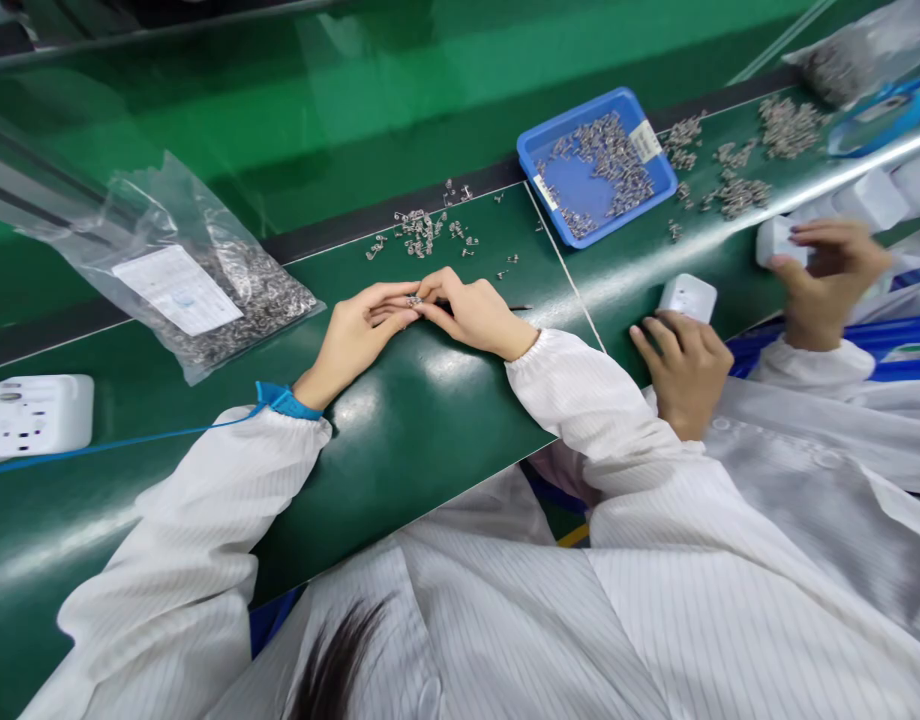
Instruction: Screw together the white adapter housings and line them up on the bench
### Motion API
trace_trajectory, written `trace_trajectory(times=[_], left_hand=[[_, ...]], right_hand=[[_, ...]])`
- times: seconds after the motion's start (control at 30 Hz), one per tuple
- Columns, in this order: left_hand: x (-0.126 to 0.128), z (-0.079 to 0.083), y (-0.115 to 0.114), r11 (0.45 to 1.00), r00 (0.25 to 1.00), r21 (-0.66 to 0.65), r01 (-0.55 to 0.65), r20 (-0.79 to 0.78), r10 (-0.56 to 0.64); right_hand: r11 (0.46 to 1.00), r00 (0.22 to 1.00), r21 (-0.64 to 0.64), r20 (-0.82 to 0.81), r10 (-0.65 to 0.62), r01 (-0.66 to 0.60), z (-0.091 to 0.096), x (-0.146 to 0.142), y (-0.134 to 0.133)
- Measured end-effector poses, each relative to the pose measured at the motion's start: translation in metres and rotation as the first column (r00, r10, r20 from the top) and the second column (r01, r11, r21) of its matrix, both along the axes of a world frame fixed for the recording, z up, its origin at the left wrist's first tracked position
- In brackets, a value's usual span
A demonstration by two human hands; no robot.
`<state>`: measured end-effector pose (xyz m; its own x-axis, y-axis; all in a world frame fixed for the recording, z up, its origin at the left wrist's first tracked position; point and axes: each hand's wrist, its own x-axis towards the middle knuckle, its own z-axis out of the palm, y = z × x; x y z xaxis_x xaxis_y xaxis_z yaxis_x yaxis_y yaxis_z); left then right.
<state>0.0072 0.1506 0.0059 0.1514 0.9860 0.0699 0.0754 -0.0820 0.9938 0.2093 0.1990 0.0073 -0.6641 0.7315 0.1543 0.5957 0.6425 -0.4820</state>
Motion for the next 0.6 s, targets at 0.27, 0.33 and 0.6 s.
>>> trace_trajectory(times=[0.27, 0.33, 0.6], left_hand=[[0.0006, -0.0004, 0.0007, 0.999, 0.999, 0.012, -0.039, 0.017, 0.039], [0.0008, -0.0014, 0.0020, 0.993, 0.994, 0.048, -0.109, 0.012, 0.109], [0.0007, -0.0036, 0.0016, 0.966, 0.975, 0.183, -0.182, -0.096, 0.201]], right_hand=[[1.000, 0.999, 0.032, -0.036, -0.001, 0.002, -0.0023, 0.0031, -0.0006], [0.999, 0.999, 0.037, -0.046, -0.010, 0.011, -0.0015, 0.0033, -0.0008], [0.989, 0.991, 0.067, -0.028, -0.127, 0.129, 0.0031, 0.0018, -0.0009]])
